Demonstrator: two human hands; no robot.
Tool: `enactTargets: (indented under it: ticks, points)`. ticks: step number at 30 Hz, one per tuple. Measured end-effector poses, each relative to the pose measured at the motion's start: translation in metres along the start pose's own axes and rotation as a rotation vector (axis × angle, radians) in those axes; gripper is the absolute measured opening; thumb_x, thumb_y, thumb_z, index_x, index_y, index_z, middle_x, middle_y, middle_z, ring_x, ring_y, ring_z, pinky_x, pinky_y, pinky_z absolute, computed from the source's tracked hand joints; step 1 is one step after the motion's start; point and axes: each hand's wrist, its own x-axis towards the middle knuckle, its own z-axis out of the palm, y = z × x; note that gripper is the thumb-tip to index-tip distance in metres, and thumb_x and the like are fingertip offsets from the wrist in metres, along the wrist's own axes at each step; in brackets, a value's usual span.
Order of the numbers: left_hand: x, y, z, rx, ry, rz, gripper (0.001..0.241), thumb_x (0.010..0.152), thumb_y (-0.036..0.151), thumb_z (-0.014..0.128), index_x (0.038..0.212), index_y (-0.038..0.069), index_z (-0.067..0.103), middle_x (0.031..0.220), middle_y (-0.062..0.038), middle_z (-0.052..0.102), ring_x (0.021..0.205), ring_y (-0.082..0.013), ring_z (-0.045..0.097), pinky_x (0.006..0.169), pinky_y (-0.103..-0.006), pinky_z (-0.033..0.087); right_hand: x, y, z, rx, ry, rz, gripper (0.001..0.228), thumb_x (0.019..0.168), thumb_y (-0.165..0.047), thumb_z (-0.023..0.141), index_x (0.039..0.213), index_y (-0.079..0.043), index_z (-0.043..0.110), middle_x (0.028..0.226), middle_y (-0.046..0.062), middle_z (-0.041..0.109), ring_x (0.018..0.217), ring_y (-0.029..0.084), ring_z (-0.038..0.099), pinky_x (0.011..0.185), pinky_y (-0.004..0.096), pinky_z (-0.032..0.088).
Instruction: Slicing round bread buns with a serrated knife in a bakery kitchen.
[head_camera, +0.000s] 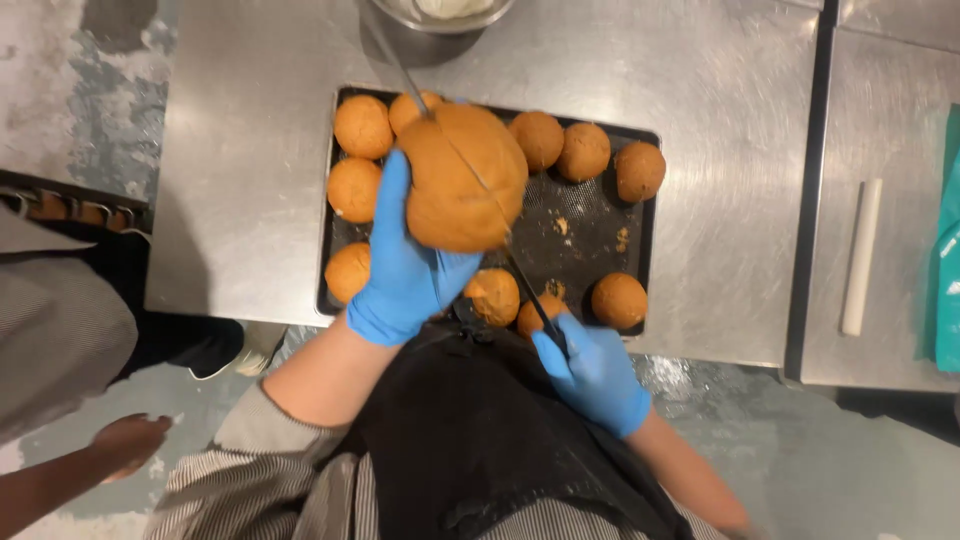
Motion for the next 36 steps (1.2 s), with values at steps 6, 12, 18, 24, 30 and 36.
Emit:
enactTargets:
  ticks: [6,12,18,24,30,36]
  points:
    - [-0.011,-0.017,-0.03,0.292,0.046,0.058,0.076,0.103,0.055,0.054,0.16,0.01,0.033,0.158,-0.008,0.045,0.146,-0.0254,0.045,0.125,-0.046,0.037,0.006,-0.009,-0.014,-0.01,-0.086,0.158,0.018,0.09,-0.019,0.072,0.087,-0.004,0.063,0.061,0.017,0.063,0.053,0.036,0.064,0.048,0.042,0.047]
    - [-0.004,0.032,-0.02,0.33,-0.179,-0.129,0.09,0.101,0.069,0.045,0.165,0.008,0.03,0.165,-0.01,0.043,0.147,-0.0331,0.047,0.11,-0.0606,0.044,-0.001,-0.006,-0.041,-0.132,0.017,0.021,0.02,0.086,-0.024,0.076,0.088,-0.006,0.066,0.066,0.015,0.064,0.057,0.034,0.065,0.052,0.039,0.05]
    - [-0.009,0.054,-0.018,0.385,-0.006,0.005,0.086,0.099,0.046,0.058,0.168,0.007,0.026,0.169,-0.014,0.037,0.154,-0.033,0.043,0.128,-0.0535,0.039,-0.029,-0.003,-0.064,0.099,0.04,0.208,0.013,0.089,-0.013,0.062,0.097,-0.006,0.068,0.059,0.011,0.062,0.05,0.024,0.062,0.05,0.036,0.048]
    - [0.005,0.025,-0.007,0.239,-0.081,0.012,0.074,0.1,0.043,0.062,0.161,0.015,0.03,0.159,-0.012,0.041,0.144,-0.0356,0.046,0.116,-0.0623,0.045,0.004,-0.024,-0.024,0.079,0.031,0.178,0.01,0.091,-0.009,0.066,0.097,-0.001,0.069,0.065,0.015,0.067,0.054,0.027,0.07,0.052,0.036,0.053]
    - [0.006,0.0,-0.021,0.303,-0.09,0.043,0.07,0.105,0.033,0.063,0.164,0.012,0.033,0.163,-0.012,0.042,0.151,-0.0296,0.044,0.127,-0.0488,0.041,0.013,-0.023,-0.021,-0.211,0.034,-0.29,0.009,0.093,0.0,0.06,0.1,0.006,0.063,0.081,0.02,0.066,0.057,0.031,0.064,0.049,0.038,0.046]
    - [0.015,0.005,0.003,0.227,-0.076,0.184,0.065,0.104,0.032,0.063,0.16,0.015,0.036,0.156,-0.012,0.047,0.146,-0.0306,0.049,0.125,-0.0513,0.043,-0.012,-0.012,-0.012,0.013,0.025,-0.052,0.004,0.091,-0.001,0.066,0.09,0.001,0.064,0.067,0.009,0.06,0.054,0.027,0.063,0.049,0.038,0.046]
